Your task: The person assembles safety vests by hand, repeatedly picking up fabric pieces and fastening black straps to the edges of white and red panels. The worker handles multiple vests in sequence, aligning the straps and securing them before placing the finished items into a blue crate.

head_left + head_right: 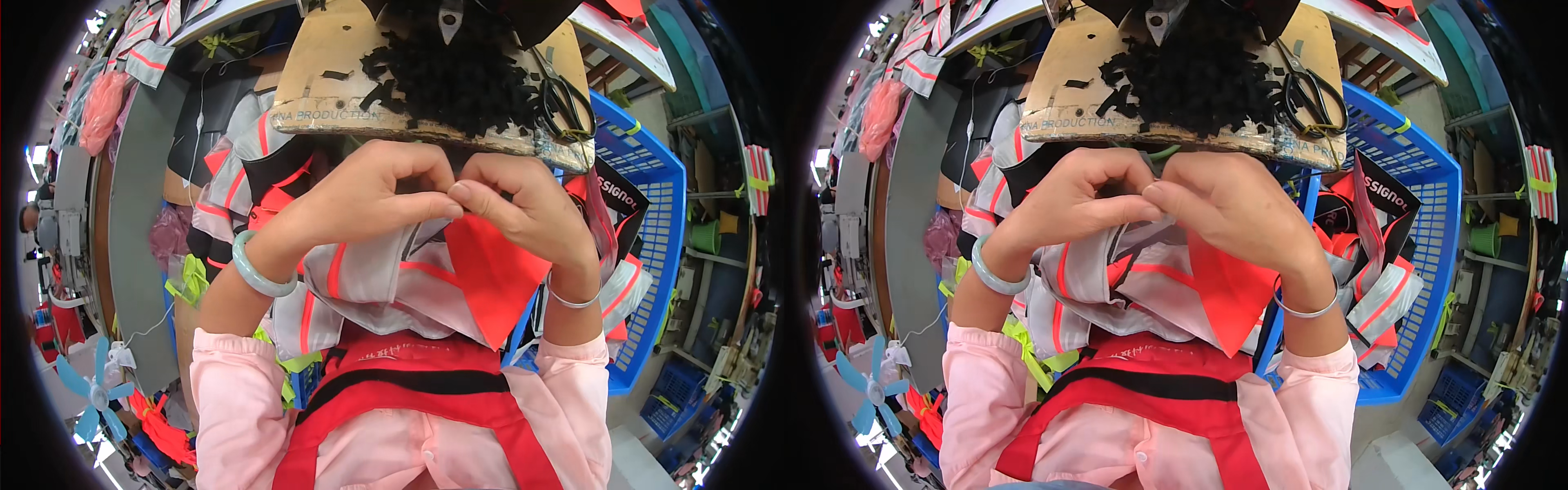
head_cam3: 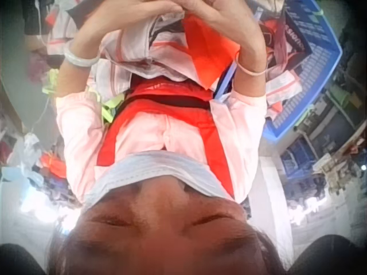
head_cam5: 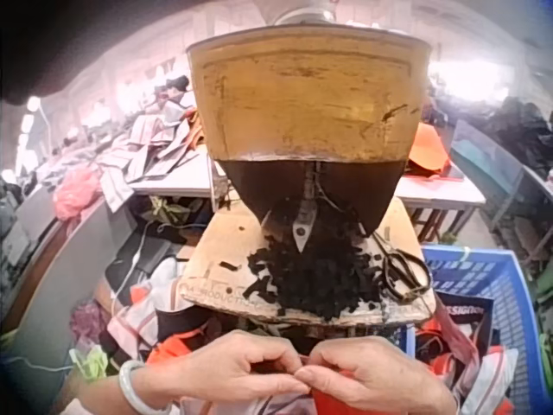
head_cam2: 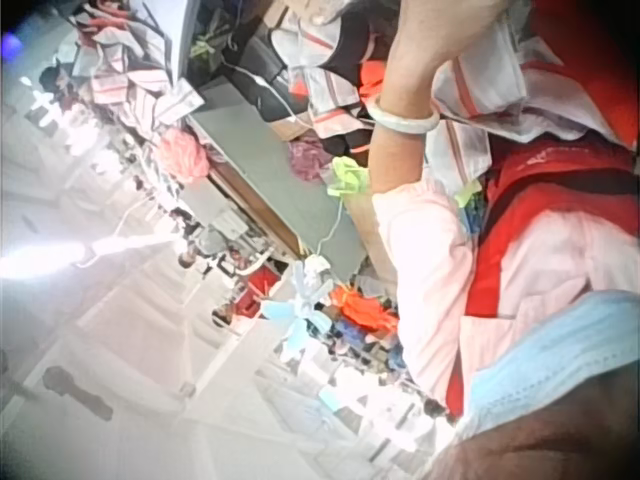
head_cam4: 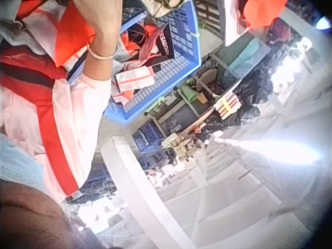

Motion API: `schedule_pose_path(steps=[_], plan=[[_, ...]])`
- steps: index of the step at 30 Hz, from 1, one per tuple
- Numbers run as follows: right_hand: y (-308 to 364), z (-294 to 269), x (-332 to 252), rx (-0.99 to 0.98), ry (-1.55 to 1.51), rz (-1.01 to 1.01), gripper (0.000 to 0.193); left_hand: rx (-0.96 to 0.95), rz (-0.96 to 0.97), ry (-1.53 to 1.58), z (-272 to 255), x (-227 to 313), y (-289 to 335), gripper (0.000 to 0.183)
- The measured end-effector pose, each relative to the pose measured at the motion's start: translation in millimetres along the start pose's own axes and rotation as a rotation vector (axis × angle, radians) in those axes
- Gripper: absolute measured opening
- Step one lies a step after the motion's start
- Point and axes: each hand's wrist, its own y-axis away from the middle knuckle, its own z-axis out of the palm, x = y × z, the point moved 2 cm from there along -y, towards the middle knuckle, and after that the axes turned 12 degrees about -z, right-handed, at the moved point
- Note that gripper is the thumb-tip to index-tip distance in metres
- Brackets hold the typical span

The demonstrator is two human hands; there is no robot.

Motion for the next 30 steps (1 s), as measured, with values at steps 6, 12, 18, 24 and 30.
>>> schedule_pose_path(steps=[6, 12, 18, 24, 30], plan=[[2, -12, -3, 0.173, -0.315, -0.055, 0.022, -0.139, -0.295, 0.161, -25, -27, 3, 0.034], [-20, -14, 30, 0.289, -0.376, 0.042, 0.022, 0.172, -0.215, 0.311, -45, -7, -3, 0.028], [-44, -30, 50, 0.440, -0.125, -0.038, 0.027, 0.405, -0.142, -0.126, -73, 4, -35, 0.030], [-59, -39, 66, 0.403, 0.043, -0.001, 0.029, 0.421, -0.207, -0.100, -86, -5, -53, 0.031], [-69, -45, 75, 0.395, 0.018, -0.014, 0.031, 0.363, -0.253, 0.043, -94, -12, -64, 0.031]])
